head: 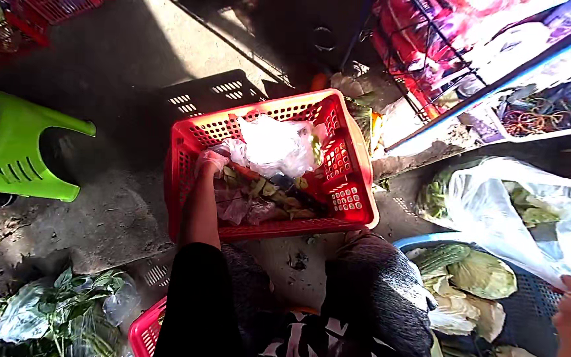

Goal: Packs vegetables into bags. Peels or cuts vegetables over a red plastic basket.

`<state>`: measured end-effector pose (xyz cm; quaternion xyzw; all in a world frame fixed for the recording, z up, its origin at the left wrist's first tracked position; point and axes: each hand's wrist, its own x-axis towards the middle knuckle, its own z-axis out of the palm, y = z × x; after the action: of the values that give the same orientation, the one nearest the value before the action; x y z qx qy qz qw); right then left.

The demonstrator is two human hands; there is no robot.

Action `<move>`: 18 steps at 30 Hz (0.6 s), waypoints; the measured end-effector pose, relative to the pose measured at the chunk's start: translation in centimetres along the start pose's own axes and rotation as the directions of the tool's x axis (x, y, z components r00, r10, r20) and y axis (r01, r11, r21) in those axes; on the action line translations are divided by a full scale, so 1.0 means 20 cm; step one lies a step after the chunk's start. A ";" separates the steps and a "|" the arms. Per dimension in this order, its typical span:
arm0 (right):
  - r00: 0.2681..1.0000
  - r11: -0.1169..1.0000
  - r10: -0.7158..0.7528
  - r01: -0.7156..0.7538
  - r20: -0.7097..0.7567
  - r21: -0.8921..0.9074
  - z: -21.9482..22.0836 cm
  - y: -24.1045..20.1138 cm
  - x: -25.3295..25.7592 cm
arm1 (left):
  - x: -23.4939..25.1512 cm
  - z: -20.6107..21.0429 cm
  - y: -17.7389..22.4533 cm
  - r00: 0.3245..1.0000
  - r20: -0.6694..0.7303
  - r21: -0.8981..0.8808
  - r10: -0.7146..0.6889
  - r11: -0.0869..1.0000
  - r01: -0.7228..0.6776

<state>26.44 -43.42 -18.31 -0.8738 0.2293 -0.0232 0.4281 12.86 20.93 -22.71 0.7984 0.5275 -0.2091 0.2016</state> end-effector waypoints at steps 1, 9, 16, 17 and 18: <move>1.000 1.000 0.004 -0.004 0.000 0.000 0.00 0.00 0.01 | 0.00 0.00 -0.02 1.000 -0.019 0.002 0.021 1.000 -0.021; 0.999 1.000 -0.020 0.020 -0.039 0.012 -0.05 0.18 0.14 | -0.23 -0.21 -0.09 0.940 -0.213 -0.729 0.268 0.597 -0.335; 0.998 0.999 -0.046 0.045 -0.034 -0.027 -0.11 0.11 0.06 | -1.05 -0.26 0.69 0.434 -0.223 -0.770 0.873 0.116 -0.628; 0.999 1.000 -0.028 0.028 -0.029 -0.014 -0.12 0.13 0.07 | -1.17 -0.21 0.84 0.336 -0.229 -0.727 0.914 0.069 -0.683; 1.000 1.000 -0.019 0.019 -0.024 0.007 -0.13 0.16 0.09 | -1.29 -0.14 1.00 0.260 -0.238 -0.695 0.936 0.023 -0.718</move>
<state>26.30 -47.79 -19.33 -0.8739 0.2262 -0.0388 0.4284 22.58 -4.42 -4.22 0.7648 -0.0532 0.0537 0.6398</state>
